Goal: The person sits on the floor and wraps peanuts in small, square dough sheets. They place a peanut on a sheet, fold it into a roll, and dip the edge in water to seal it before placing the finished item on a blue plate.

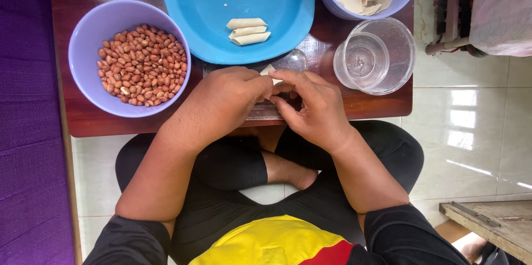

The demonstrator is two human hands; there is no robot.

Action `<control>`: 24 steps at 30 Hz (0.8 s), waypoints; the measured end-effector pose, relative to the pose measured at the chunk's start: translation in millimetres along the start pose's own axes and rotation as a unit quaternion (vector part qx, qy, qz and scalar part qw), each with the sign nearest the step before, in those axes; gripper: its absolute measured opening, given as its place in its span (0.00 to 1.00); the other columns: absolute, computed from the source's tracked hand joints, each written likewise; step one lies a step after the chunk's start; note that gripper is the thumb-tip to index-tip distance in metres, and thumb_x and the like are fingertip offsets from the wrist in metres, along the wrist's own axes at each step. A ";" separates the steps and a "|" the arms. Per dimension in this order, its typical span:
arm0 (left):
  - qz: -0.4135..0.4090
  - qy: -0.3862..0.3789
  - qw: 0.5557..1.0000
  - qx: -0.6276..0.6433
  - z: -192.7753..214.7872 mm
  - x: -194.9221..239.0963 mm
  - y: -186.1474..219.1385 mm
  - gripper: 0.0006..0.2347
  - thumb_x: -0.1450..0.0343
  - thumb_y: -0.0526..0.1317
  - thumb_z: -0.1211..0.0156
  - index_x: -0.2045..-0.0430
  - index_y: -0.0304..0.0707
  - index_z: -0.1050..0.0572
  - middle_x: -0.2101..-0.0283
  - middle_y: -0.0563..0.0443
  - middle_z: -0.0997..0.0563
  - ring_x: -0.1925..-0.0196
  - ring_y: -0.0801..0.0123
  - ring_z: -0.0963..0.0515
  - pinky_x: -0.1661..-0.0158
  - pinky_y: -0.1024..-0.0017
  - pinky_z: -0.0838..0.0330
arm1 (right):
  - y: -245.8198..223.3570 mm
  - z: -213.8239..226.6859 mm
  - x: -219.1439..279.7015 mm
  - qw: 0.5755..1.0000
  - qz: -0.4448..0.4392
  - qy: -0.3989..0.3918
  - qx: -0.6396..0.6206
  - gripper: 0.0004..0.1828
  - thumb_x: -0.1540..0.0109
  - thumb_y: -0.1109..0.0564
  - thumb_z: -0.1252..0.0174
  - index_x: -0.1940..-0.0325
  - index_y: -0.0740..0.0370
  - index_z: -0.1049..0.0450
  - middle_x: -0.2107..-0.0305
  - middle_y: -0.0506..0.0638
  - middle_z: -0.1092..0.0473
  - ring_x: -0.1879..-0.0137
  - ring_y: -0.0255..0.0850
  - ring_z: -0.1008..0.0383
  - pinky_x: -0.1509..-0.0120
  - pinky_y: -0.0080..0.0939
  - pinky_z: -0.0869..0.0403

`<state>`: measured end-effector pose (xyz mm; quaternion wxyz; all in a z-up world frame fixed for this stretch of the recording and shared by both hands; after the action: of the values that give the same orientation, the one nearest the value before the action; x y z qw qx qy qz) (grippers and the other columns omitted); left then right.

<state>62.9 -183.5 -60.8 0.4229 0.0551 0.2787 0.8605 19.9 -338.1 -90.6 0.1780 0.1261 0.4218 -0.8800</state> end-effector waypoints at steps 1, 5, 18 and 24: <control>0.000 0.000 1.000 0.000 0.3 -0.1 0.4 0.06 0.32 0.27 0.34 0.71 0.41 0.23 0.72 0.47 0.18 0.65 0.59 0.15 0.63 0.71 0.21 | -0.3 -0.1 -0.4 1.000 0.000 0.000 0.000 0.22 0.42 0.66 0.31 0.45 0.58 0.25 0.68 0.45 0.19 0.69 0.45 0.25 0.64 0.42 0.24; 0.000 -0.002 1.000 0.001 0.1 0.2 0.6 0.06 0.32 0.27 0.34 0.69 0.40 0.21 0.71 0.46 0.17 0.65 0.60 0.15 0.63 0.72 0.21 | -2.0 -0.1 -1.5 1.000 0.006 -0.003 -0.001 0.23 0.42 0.66 0.31 0.43 0.59 0.25 0.68 0.45 0.19 0.68 0.46 0.24 0.63 0.42 0.24; 0.005 -0.011 1.000 -0.006 -3.7 -0.4 1.2 0.07 0.34 0.27 0.32 0.68 0.40 0.21 0.70 0.46 0.18 0.62 0.58 0.15 0.62 0.69 0.19 | -2.8 -0.8 1.2 1.000 0.011 -0.007 0.014 0.27 0.45 0.62 0.27 0.42 0.58 0.25 0.68 0.45 0.20 0.66 0.45 0.25 0.60 0.43 0.24; 0.006 -0.007 1.000 0.013 -5.6 -0.7 -3.1 0.07 0.34 0.26 0.33 0.70 0.40 0.22 0.71 0.46 0.18 0.62 0.58 0.15 0.63 0.70 0.20 | -1.3 -3.9 3.1 0.999 0.020 0.000 0.042 0.32 0.43 0.63 0.28 0.36 0.58 0.29 0.65 0.43 0.20 0.66 0.43 0.25 0.59 0.42 0.23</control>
<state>63.6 -185.0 -67.0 0.4191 0.0684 0.2864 0.8589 16.8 -335.0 -93.3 0.1897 0.1421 0.3823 -0.8931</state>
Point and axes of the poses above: each hand's wrist, its own x-axis away from the middle knuckle, its own z-axis out of the back of the hand, y = z × x, the point moved 5 cm from there along -x, towards the middle knuckle
